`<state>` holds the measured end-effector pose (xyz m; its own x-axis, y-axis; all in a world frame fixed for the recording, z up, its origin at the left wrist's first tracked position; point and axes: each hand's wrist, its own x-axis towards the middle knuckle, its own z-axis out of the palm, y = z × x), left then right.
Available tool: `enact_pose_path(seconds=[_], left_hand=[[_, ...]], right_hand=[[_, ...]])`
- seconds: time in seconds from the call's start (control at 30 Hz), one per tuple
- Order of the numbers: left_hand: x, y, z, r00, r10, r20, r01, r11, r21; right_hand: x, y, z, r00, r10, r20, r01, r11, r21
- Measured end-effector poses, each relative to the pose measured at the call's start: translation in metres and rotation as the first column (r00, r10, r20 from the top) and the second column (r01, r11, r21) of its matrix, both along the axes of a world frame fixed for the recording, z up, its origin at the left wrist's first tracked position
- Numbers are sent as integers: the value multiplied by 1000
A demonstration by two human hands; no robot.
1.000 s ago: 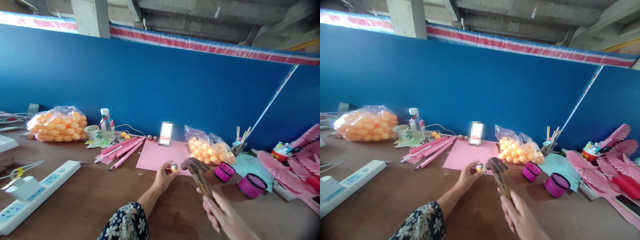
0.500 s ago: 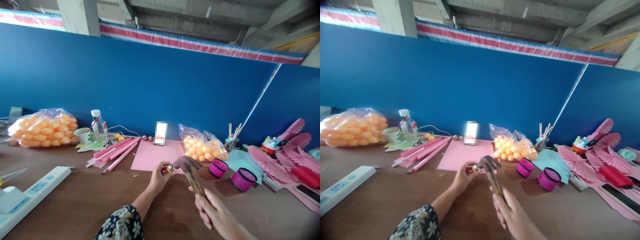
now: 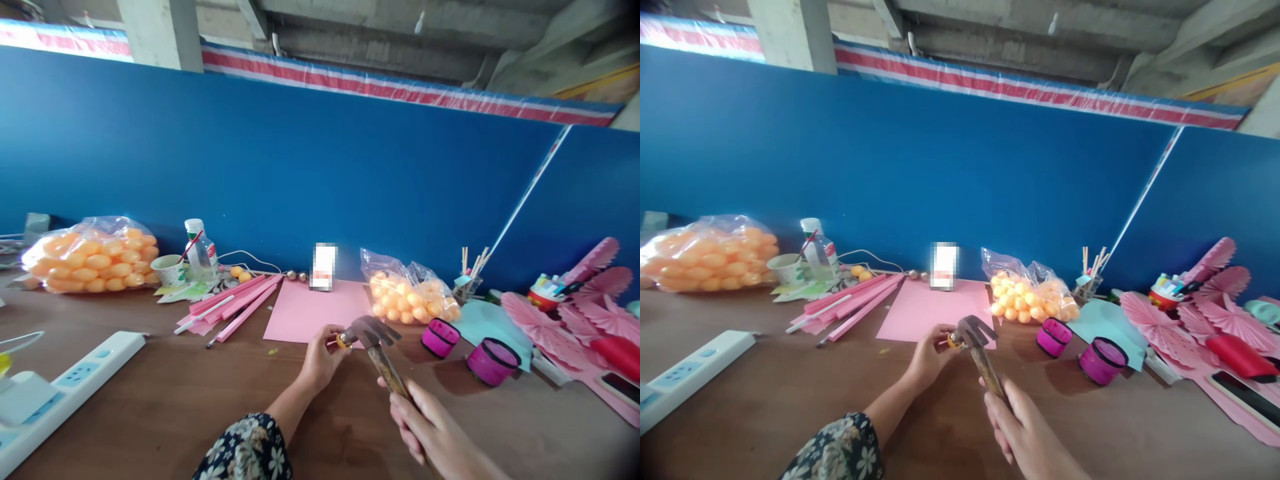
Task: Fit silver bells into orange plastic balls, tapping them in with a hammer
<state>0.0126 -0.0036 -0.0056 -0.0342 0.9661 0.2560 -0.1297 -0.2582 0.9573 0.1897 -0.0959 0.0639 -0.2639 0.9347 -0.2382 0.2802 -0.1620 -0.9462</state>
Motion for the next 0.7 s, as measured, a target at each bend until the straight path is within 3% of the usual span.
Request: enact_pose_path(seconds=[0.23,0.7], left_hand=[[0,1,-5,996,0,-86,2,1000,21],[-1,-2,1,998,-55,-11,55,998,14]], right_hand=[[1,0,0,999,-16,29,16,1000,-18],[8,1,-2,999,26,-22,-25,1000,8]])
